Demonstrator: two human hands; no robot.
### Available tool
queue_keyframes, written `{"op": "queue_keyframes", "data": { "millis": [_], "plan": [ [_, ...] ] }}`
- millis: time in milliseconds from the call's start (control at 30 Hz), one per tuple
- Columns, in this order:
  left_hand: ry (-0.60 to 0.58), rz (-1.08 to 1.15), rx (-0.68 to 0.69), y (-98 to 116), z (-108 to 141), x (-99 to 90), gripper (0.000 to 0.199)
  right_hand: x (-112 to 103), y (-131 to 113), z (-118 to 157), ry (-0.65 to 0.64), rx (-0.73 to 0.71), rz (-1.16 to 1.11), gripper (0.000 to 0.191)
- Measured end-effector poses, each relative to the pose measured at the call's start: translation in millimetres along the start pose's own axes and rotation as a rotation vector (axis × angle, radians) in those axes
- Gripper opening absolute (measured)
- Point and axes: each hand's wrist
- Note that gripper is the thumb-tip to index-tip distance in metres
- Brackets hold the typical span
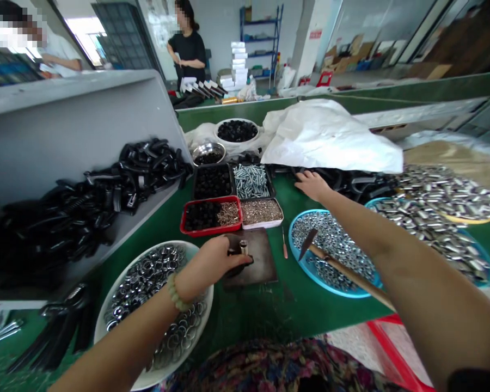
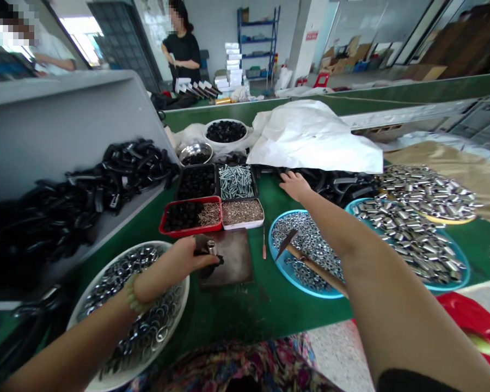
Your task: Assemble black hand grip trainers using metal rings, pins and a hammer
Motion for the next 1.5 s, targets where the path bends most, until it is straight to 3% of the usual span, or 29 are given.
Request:
{"op": "queue_keyframes", "data": {
  "millis": [100, 167, 267, 333, 367, 467, 533, 600, 767, 933, 1100, 1267, 1400, 1500],
  "plan": [
    [0.224, -0.453, 0.11, 2, 11, -12.3, 0.017, 2, 20, -5, 0.062, 0.001, -0.041, 0.014],
    [0.314, -0.502, 0.138, -1, 14, -13.2, 0.012, 11, 9, -8, 0.162, 0.01, -0.087, 0.011],
    [0.32, -0.299, 0.078, -8, 15, -5.0, 0.016, 34, -41, 4, 0.375, 0.096, -0.306, 0.022],
    [0.273, -0.129, 0.013, -11, 17, 3.5, 0.022, 50, -87, 28, 0.461, 0.221, -0.669, 0.018],
    [0.235, -0.059, -0.006, -13, 19, 7.7, 0.025, 57, -111, 43, 0.434, 0.271, -0.829, 0.018],
    [0.165, 0.057, -0.037, -14, 26, 17.6, 0.032, 73, -174, 86, 0.102, 0.371, -1.207, 0.034],
    [0.163, 0.085, -0.047, -15, 30, 21.6, 0.033, 77, -200, 105, -0.053, 0.451, -1.363, 0.043],
    [0.16, 0.099, -0.03, -14, 34, 24.0, 0.032, 78, -214, 113, -0.101, 0.511, -1.401, 0.046],
    [0.166, 0.064, 0.038, -12, 38, 25.8, 0.03, 71, -225, 112, -0.148, 0.504, -1.246, 0.047],
    [0.175, -0.07, -0.003, -16, 43, 24.5, 0.035, 65, -229, 115, -0.175, 0.344, -1.0, 0.043],
    [0.132, -0.062, -0.001, -20, 41, 25.5, 0.036, 74, -231, 114, -0.211, 0.299, -0.854, 0.046],
    [0.133, -0.067, -0.03, -15, 36, 32.1, 0.035, 88, -243, 117, 0.005, 0.398, -0.944, 0.048],
    [0.138, -0.077, -0.076, -10, 35, 39.5, 0.033, 99, -252, 129, 0.084, 0.512, -1.13, 0.047],
    [0.16, -0.022, -0.081, -11, 37, 33.1, 0.034, 101, -244, 126, 0.112, 0.472, -1.15, 0.048]
  ]
}}
Point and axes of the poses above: each hand's wrist, its own z-axis away from the middle knuckle, its own x-axis out of the palm, y = z × x, and after that the axes turned 8 degrees about -z, right-handed
